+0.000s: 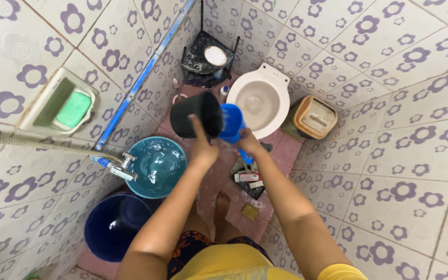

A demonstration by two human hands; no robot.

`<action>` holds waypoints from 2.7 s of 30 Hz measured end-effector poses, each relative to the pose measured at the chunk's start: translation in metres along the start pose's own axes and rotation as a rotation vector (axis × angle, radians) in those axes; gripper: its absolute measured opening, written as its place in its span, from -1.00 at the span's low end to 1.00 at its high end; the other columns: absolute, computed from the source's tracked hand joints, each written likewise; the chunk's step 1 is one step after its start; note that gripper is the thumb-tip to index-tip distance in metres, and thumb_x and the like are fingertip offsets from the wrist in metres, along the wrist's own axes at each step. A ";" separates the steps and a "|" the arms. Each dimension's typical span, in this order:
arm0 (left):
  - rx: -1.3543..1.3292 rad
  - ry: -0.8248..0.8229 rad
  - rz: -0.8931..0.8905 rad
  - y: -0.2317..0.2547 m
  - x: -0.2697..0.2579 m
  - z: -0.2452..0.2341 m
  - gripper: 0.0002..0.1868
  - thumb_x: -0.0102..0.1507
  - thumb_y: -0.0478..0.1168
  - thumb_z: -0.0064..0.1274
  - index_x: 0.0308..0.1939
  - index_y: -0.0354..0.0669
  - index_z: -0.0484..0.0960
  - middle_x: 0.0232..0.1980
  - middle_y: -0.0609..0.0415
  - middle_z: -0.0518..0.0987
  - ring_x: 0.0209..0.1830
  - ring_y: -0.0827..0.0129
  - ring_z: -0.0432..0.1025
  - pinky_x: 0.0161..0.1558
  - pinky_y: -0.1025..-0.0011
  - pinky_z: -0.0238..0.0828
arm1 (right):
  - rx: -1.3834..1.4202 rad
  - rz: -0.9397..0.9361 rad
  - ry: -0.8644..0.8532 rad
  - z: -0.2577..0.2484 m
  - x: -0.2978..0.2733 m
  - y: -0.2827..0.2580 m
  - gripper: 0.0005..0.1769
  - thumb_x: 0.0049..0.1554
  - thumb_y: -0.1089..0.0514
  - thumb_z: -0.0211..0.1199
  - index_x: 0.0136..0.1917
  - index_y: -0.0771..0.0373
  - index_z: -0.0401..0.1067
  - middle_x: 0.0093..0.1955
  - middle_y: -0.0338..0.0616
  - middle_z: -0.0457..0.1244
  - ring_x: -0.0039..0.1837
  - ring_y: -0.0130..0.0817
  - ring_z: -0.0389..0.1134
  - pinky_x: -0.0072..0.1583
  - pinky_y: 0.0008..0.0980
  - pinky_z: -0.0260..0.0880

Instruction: The person pours water from a blue scoop into a bucket and rinses a sponge. They then scrub a black plastic basket with the sponge, rinse it with water from the scoop, and place it on the floor. The person also rinses the scoop and bucket.

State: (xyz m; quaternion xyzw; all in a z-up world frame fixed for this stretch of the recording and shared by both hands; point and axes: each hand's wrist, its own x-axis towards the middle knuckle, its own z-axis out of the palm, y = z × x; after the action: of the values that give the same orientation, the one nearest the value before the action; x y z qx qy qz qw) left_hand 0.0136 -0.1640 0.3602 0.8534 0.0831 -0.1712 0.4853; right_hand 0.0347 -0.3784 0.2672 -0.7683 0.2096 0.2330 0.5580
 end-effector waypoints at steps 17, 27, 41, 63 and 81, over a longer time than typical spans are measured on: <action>0.242 -0.035 0.263 0.124 -0.011 -0.054 -0.01 0.29 -0.27 -0.04 0.65 -0.10 -0.33 -0.16 -0.41 0.61 -0.10 -0.26 0.53 -0.03 -0.06 0.40 | -1.524 -0.346 0.290 -0.010 -0.024 -0.087 -0.61 0.17 0.10 0.16 0.28 -0.06 0.29 0.09 -0.10 0.29 -0.01 0.01 0.38 -0.07 -0.04 0.42; -1.128 -0.105 0.405 0.049 0.075 0.047 -0.49 0.10 -0.54 0.09 0.16 -0.38 0.50 0.03 -0.01 0.62 -0.02 0.33 0.52 -0.01 0.38 0.47 | -0.183 0.106 -0.050 -0.054 0.004 -0.099 -0.65 0.24 0.07 0.10 0.30 -0.04 0.24 -0.19 0.01 0.34 -0.28 -0.17 0.31 -0.26 -0.13 0.31; -0.849 0.083 0.466 0.074 0.129 0.135 -0.75 0.23 -0.42 0.23 -0.02 -0.26 0.64 -0.13 0.07 0.67 -0.13 0.48 0.48 -0.07 0.46 0.46 | 1.120 0.174 -0.261 -0.042 0.066 -0.033 -0.52 0.27 -0.10 0.11 0.22 0.36 0.41 0.13 0.06 0.38 0.13 -0.10 0.46 0.15 -0.01 0.54; 0.644 0.479 0.413 0.043 0.081 0.086 -0.67 0.17 -0.14 -0.10 0.02 0.10 0.50 0.06 -0.18 0.45 0.05 -0.15 0.34 0.00 -0.32 0.19 | -0.869 0.223 0.343 -0.038 -0.010 0.037 -0.18 0.27 0.11 0.12 0.71 -0.26 -0.07 0.47 0.29 0.05 0.39 0.35 0.23 0.37 0.07 0.28; 0.137 0.152 0.041 -0.083 -0.029 0.031 -0.61 0.23 -0.28 -0.09 0.13 -0.28 0.37 0.00 -0.31 0.56 -0.11 -0.18 0.56 -0.09 -0.09 0.50 | 0.191 0.352 -0.333 0.089 -0.028 0.149 -0.77 0.26 0.13 0.03 0.03 0.31 0.40 -0.26 -0.08 0.32 -0.40 -0.33 0.27 -0.41 -0.36 0.24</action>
State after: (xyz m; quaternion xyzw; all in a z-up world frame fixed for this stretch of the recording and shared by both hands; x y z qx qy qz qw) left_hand -0.0449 -0.1473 0.2900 0.8967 0.0904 -0.1013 0.4212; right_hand -0.0854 -0.3349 0.1465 -0.6148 0.2664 0.4291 0.6057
